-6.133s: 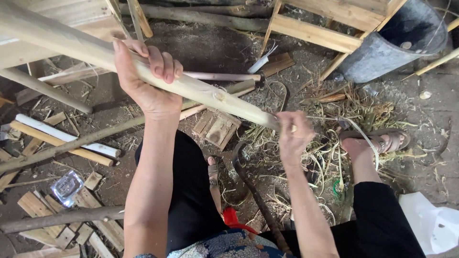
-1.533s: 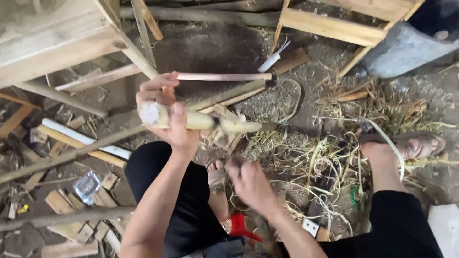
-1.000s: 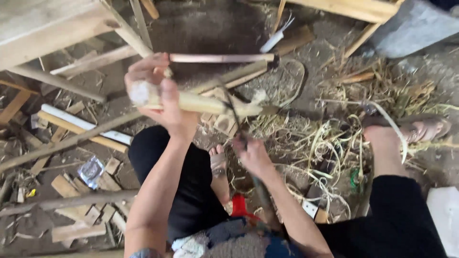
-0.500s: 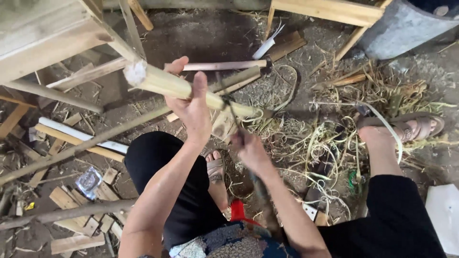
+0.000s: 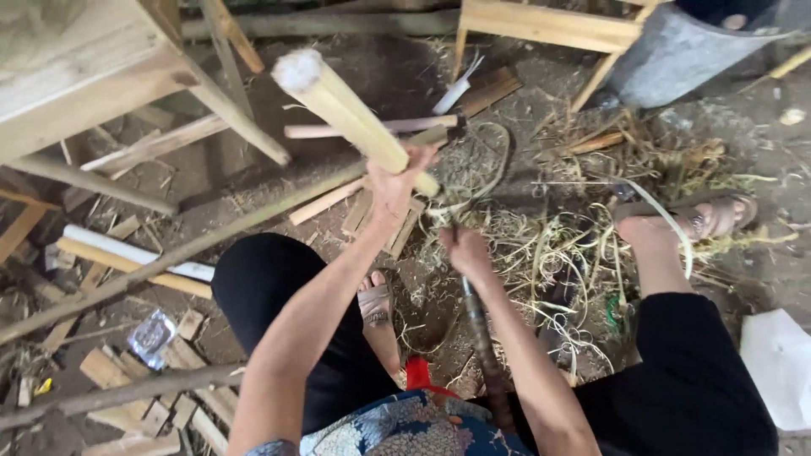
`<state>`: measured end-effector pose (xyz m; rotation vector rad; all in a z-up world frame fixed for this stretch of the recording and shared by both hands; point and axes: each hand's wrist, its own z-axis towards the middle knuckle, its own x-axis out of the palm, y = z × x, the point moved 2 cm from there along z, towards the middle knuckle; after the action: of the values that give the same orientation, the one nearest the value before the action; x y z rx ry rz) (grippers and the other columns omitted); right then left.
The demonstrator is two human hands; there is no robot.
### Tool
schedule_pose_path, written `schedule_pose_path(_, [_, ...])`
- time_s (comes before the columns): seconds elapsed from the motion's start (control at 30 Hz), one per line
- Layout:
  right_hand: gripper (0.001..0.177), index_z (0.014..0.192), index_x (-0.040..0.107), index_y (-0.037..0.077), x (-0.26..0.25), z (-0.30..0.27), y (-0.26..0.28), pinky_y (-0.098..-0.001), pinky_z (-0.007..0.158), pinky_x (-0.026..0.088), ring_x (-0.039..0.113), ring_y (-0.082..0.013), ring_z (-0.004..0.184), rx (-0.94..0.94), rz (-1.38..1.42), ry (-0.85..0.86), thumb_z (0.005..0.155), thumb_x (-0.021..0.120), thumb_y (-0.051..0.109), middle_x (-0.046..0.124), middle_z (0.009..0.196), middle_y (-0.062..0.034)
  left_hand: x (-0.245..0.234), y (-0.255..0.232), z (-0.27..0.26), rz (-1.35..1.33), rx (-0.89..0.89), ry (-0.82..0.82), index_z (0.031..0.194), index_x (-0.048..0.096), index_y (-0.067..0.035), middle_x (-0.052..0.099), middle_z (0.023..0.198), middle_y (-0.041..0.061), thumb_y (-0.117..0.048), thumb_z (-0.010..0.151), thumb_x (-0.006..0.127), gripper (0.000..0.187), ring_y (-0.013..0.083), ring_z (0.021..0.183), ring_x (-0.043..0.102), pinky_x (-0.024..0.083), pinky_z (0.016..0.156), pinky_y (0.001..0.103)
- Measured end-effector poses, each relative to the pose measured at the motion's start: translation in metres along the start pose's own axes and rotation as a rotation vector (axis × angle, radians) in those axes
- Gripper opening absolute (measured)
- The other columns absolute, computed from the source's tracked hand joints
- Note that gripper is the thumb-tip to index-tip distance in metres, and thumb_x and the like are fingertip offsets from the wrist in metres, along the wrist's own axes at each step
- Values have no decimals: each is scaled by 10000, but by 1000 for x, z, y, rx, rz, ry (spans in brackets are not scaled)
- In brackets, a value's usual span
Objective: Shaving the outer layer of a wooden stick using a hand tool while sitting on the floor.
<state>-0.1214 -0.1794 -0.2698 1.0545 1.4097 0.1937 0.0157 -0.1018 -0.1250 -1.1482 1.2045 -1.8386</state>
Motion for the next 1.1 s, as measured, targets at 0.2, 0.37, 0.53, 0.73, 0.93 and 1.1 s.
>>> schedule_pose_path(0.2, [207, 971, 573, 122, -90, -76, 127, -405, 750, 515, 696, -283, 796, -221, 44, 4, 940, 393, 220, 704, 801, -115, 1, -80, -1, -169, 113, -394, 759, 619, -55, 660, 621, 83, -61, 696, 796, 187, 179, 486, 663, 596, 426, 283])
schedule_pose_path(0.37, [305, 857, 650, -50, -68, -56, 72, -559, 640, 506, 654, -442, 740, -37, -16, -266, 912, 474, 193, 646, 725, -278, -30, -158, -33, -426, 247, -146, 664, 535, -170, 508, 494, -16, -318, 859, 648, 270, 100, 402, 526, 493, 438, 231])
schedule_pose_path(0.53, [291, 913, 626, 56, -74, -68, 101, -457, 582, 539, 656, -363, 634, -330, -340, -399, 911, 497, 317, 623, 633, -180, -49, -173, -33, -375, 357, -34, 671, 505, -137, 428, 453, 26, -300, 866, 588, 267, 164, 379, 469, 479, 512, 316])
schedule_pose_path(0.73, [334, 798, 646, -73, -86, -51, 51, -557, 702, 508, 649, -458, 768, -15, -222, -130, 849, 498, 223, 640, 729, -299, -83, -196, -44, -464, 349, 8, 636, 473, -157, 348, 468, -3, -358, 885, 518, 323, 136, 392, 395, 419, 512, 302])
schedule_pose_path(0.93, [399, 924, 614, 8, -89, -53, 33, -542, 735, 512, 654, -416, 869, 248, -191, -42, 889, 455, 372, 670, 820, -229, -99, -187, -39, -377, 351, 33, 684, 440, -185, 337, 482, -16, -392, 932, 455, 324, 157, 412, 410, 432, 581, 320])
schedule_pose_path(1.1, [495, 979, 635, -13, -117, -78, 77, -516, 861, 486, 631, -403, 977, 167, -79, 15, 938, 344, 385, 659, 974, -269, -101, -199, -33, -483, 330, -5, 637, 516, -223, 414, 451, -20, -452, 865, 571, 327, 116, 368, 441, 500, 538, 300])
